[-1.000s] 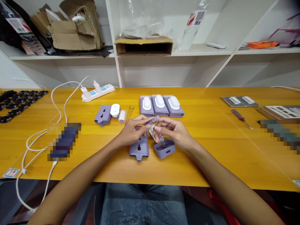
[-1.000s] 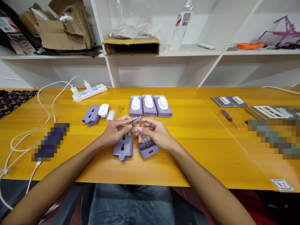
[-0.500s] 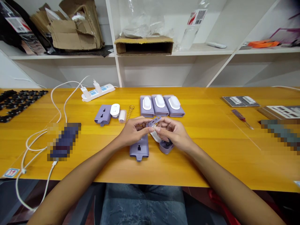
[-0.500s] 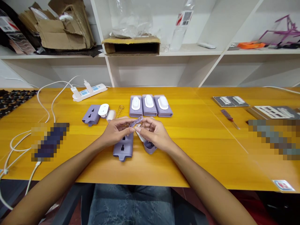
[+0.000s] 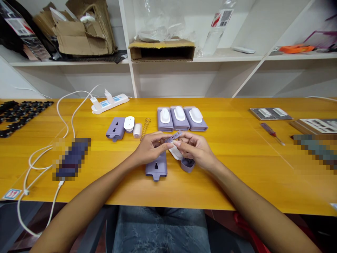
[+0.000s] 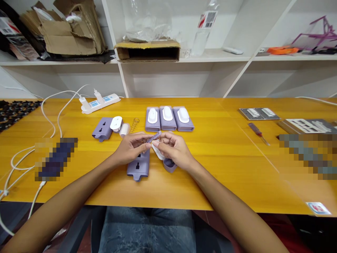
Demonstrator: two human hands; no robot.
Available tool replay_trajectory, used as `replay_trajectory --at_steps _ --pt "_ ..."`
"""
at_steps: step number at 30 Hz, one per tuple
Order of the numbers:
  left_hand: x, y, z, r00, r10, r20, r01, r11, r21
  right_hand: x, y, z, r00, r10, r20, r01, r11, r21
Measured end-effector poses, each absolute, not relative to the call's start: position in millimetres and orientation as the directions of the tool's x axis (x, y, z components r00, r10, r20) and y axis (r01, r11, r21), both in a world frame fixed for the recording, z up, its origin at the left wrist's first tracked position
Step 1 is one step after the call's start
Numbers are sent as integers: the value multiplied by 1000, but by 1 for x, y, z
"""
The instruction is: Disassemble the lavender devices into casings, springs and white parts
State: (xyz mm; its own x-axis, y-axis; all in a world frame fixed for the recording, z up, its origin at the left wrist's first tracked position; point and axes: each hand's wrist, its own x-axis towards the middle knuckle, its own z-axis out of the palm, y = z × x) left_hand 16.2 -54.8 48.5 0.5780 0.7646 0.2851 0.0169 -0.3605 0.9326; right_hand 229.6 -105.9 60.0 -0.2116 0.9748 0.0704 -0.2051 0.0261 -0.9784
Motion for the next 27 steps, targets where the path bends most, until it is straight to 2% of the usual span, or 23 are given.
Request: replay_trajectory --at_steps 8,11,15,21,27 --pt "17 -58 52 587 762 273 39 -364 931 231 -106 60 -211 973 92 -97 73 -993" --pt "18 -59 54 579 771 265 25 -342 940 232 -108 55 -168 965 203 94 221 -971" --pt "20 -61 55 574 785 232 13 -292 956 235 -111 51 -175 903 393 391 430 -814" --pt "20 -61 56 571 800 186 71 -273 959 237 -110 48 -188 873 451 453 484 -749" --pt "20 -60 52 552 812 188 56 -261 964 237 -110 46 -206 829 519 502 545 -671"
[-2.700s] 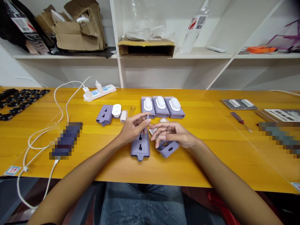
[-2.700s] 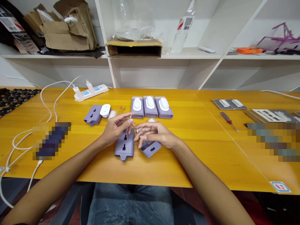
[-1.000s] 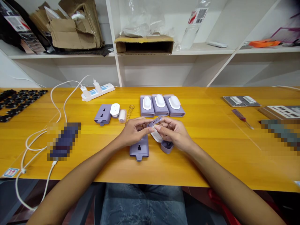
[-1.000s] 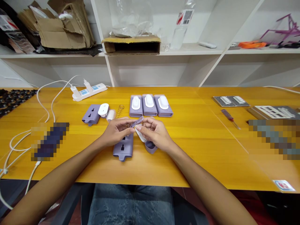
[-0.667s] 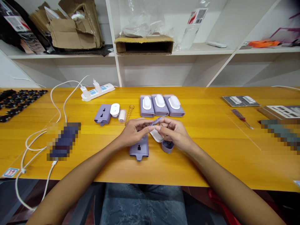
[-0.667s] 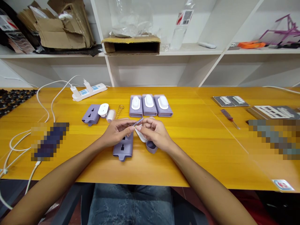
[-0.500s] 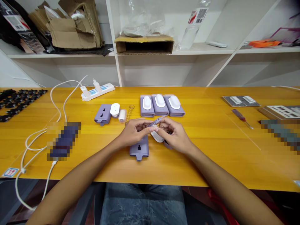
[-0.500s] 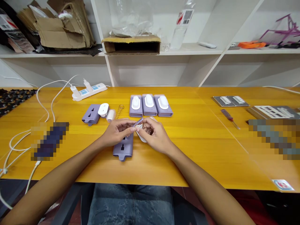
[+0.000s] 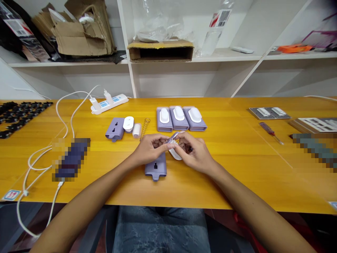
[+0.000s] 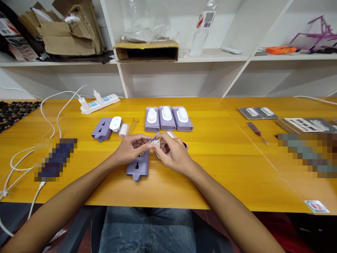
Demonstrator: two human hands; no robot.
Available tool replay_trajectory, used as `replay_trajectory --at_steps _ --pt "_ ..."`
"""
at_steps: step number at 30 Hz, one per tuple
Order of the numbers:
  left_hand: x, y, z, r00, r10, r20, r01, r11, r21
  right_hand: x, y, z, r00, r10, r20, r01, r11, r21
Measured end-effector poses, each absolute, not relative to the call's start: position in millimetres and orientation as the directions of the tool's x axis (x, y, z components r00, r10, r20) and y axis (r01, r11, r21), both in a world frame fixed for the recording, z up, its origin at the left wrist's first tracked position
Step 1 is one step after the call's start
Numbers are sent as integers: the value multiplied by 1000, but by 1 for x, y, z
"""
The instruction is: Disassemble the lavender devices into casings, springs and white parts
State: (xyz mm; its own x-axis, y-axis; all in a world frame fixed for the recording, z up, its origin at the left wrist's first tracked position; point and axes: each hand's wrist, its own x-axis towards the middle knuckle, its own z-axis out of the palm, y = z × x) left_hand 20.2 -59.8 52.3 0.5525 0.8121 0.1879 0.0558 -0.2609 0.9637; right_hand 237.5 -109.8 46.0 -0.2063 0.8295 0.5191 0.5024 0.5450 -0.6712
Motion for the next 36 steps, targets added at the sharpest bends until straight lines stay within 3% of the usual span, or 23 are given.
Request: replay_trajectory --at_steps 7,13,23,36 --pt "20 -59 52 565 800 203 20 -260 966 233 -110 51 -269 757 595 501 638 -585" --pt "18 -56 49 591 779 213 -57 -222 973 231 -110 54 -243 798 551 383 601 -701" --pt "18 -53 47 574 771 275 -25 -319 947 228 -112 58 -168 906 388 189 416 -890" --pt "20 -56 50 558 771 307 -46 -341 939 232 -112 56 -180 935 305 82 323 -943"
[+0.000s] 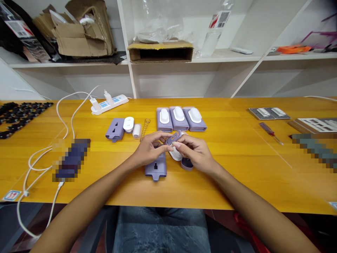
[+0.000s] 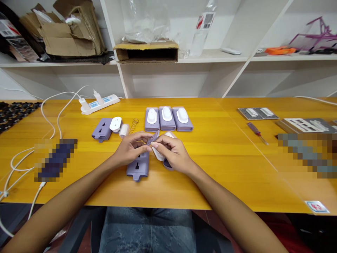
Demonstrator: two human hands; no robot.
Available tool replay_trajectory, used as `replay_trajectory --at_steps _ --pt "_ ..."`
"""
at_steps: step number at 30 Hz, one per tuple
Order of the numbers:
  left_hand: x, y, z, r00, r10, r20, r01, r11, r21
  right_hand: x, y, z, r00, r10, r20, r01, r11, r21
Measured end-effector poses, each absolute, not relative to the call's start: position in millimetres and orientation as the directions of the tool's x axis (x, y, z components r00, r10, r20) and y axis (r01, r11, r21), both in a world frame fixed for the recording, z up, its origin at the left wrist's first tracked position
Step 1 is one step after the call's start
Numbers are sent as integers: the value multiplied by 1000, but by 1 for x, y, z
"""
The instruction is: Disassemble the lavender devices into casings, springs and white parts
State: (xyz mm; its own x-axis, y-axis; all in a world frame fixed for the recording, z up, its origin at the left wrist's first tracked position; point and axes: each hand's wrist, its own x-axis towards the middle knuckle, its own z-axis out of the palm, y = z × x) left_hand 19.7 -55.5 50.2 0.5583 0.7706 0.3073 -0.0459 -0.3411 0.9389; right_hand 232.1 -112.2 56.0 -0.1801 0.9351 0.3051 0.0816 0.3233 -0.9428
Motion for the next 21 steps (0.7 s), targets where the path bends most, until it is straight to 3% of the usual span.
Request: replay_trajectory --at_steps 15,21 --pt "19 -57 52 562 712 422 -16 -500 866 235 -107 50 -325 933 156 -298 55 -953" --pt "21 -56 49 550 732 402 -43 -457 889 233 -107 52 -347 928 134 -382 -9 -924"
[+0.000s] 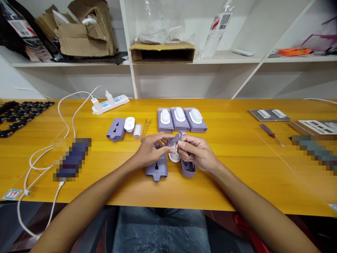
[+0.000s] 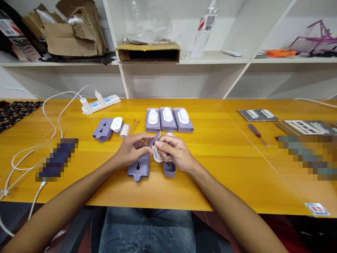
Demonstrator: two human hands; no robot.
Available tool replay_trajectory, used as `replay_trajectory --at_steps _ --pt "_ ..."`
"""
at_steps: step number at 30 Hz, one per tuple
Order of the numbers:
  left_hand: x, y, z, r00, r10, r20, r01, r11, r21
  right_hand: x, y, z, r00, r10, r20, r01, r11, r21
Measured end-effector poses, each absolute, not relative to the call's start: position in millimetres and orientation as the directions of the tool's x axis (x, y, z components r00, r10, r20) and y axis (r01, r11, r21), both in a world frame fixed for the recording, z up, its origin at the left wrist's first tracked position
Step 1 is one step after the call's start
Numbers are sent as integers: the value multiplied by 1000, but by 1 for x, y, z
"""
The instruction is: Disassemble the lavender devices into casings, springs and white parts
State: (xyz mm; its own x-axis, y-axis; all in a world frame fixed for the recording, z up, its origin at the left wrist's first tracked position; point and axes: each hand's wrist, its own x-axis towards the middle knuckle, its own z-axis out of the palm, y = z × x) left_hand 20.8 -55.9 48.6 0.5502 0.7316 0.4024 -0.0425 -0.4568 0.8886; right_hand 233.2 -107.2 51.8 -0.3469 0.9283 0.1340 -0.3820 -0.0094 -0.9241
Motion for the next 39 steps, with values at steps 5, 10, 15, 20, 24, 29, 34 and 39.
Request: replay_trajectory --at_steps 5,10,15,20,24,29,34,39 --pt "22 -55 45 551 736 392 -73 -426 902 234 -107 52 -361 923 134 -414 -30 -910" --pt "21 -56 46 528 728 438 -39 -494 868 235 -108 52 -365 924 110 -425 -61 -903" --pt "20 -58 47 487 674 555 14 -642 767 235 -109 55 -365 927 84 -426 -86 -901" --pt "19 -57 46 472 576 667 59 -776 628 235 -109 59 -364 930 53 -432 -118 -894" --pt "19 -56 45 468 513 719 98 -839 535 234 -109 60 -367 929 34 -433 -138 -891" --pt "18 -54 42 455 435 777 107 -893 438 235 -110 60 -375 927 26 -433 -150 -889" --pt "17 -52 40 449 371 813 134 -927 349 234 -110 61 -378 925 28 -437 -151 -887" --pt "15 -52 41 458 330 825 176 -944 280 236 -110 61 -380 924 36 -425 -140 -894"
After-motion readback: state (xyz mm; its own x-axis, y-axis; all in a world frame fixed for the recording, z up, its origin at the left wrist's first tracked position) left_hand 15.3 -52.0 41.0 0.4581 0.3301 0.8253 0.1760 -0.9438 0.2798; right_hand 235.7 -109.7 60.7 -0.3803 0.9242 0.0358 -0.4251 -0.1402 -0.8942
